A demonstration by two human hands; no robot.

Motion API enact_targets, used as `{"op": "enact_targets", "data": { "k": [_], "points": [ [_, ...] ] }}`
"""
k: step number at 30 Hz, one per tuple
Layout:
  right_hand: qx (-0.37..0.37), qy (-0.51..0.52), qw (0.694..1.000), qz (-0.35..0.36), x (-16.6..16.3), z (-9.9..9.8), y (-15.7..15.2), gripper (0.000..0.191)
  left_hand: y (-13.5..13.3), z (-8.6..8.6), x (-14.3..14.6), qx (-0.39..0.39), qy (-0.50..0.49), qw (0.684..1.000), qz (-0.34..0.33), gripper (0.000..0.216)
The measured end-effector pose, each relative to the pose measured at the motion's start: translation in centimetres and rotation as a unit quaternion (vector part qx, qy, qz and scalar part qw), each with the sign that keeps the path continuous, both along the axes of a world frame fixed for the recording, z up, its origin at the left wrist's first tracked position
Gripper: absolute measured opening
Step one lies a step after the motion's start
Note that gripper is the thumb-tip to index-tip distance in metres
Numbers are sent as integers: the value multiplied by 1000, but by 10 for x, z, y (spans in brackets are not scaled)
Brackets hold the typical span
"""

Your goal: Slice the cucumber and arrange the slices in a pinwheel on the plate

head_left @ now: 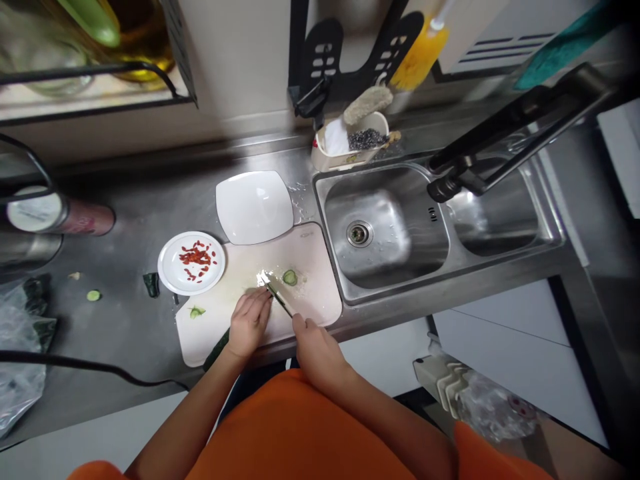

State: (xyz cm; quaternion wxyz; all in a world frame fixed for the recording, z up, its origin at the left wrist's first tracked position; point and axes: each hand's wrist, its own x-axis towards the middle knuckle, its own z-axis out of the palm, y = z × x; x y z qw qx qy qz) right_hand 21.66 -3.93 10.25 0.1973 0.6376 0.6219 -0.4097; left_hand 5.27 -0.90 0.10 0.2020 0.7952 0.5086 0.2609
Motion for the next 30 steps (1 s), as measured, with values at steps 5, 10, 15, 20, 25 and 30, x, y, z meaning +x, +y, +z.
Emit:
{"op": "enact_targets", "data": {
  "k": [5,10,15,20,25,30],
  "points": [
    [1,1,1000,6,-4,-9,5,34,0,0,0,-10,-2,1000,0,22],
    [26,3,1000,11,-11,-23,14,33,0,1,-1,-21,-10,1000,-4,26],
    [43,4,999,3,-18,-33,23,36,0,0,-1,-11,-9,1000,-8,24],
    [48,17,999,-6,-16,-36,23,37,1,-2,-1,-13,-9,1000,-8,23],
    [65,12,998,-24,-7,-34,18,34,1,-2,-2,-14,-12,1000,-5,23],
    [51,-26,998,-40,2,-25,10,34,1,-1,-1,-18,-10,1000,2,23]
  ]
}}
